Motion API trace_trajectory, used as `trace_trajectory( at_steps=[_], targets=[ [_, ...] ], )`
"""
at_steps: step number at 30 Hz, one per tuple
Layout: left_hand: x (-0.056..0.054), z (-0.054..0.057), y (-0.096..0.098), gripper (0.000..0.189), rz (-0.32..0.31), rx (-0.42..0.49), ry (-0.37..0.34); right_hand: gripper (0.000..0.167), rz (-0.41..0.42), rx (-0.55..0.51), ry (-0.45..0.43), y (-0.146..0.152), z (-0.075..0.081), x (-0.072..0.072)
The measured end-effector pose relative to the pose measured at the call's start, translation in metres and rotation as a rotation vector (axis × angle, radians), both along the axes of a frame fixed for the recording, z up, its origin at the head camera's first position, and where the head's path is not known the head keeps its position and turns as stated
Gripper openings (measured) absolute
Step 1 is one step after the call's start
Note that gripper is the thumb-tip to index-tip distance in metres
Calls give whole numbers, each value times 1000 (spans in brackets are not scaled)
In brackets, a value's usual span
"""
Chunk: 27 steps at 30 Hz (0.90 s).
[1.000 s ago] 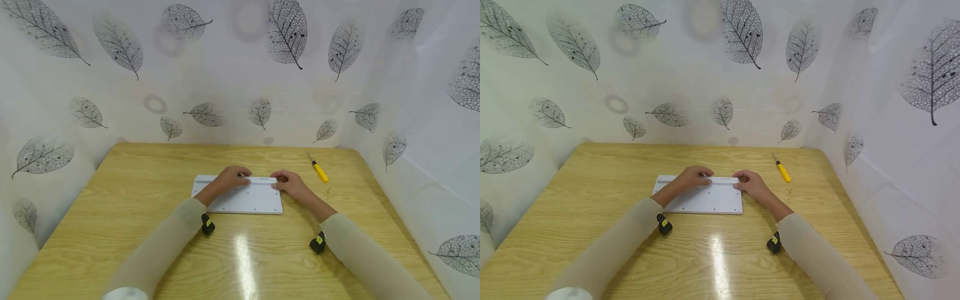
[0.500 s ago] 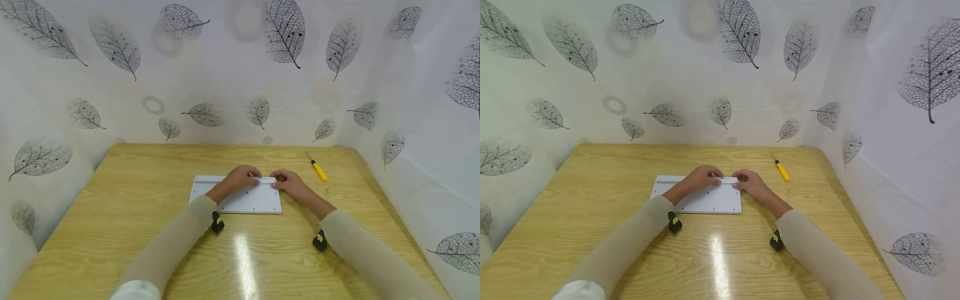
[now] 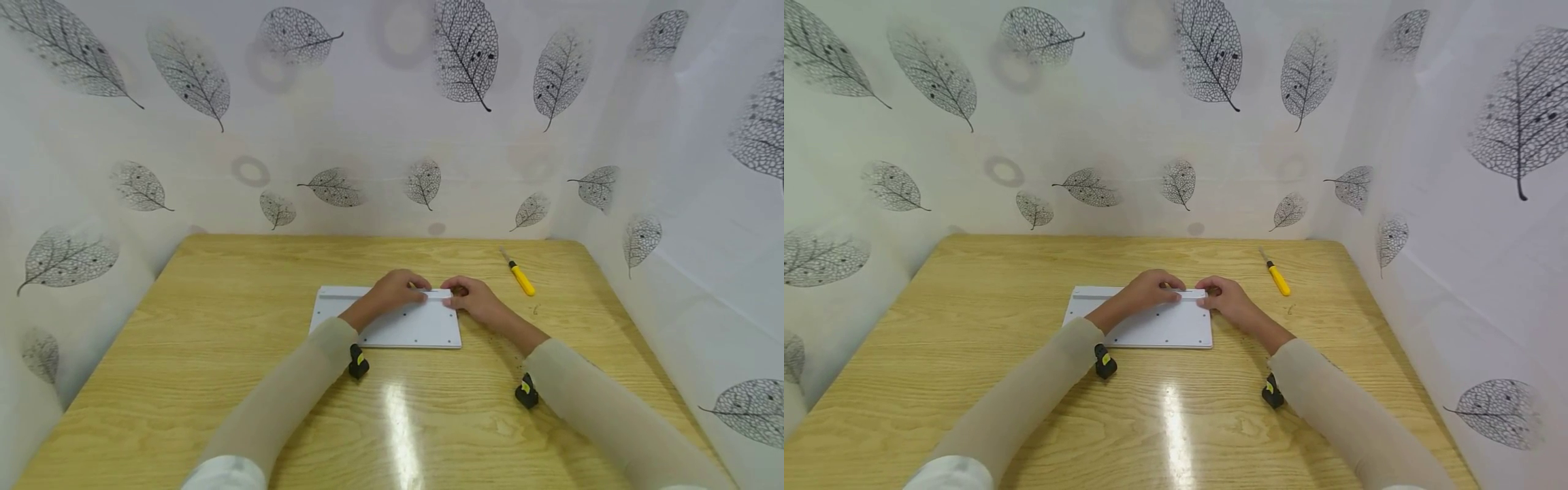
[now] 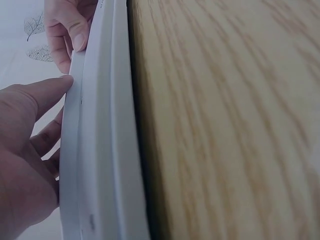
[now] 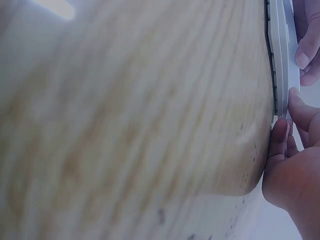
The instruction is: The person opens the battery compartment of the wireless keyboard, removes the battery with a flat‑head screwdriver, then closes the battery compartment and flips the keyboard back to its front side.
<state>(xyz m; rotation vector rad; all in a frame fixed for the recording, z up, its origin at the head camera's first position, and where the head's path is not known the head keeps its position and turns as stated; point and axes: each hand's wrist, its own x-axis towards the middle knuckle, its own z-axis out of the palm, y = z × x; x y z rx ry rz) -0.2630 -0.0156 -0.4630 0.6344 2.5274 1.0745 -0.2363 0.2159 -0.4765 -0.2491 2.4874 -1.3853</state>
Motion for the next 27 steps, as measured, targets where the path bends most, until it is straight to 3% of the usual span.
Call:
trace_trajectory(
  at_steps=[10,27],
  targets=[
    [-3,-1,1,26,-5,3,-17,35,6,14,14,0,-1,-1],
    [-7,-3,8,19,42,-28,-26,36,15,35,45,0,-2,2]
  ],
)
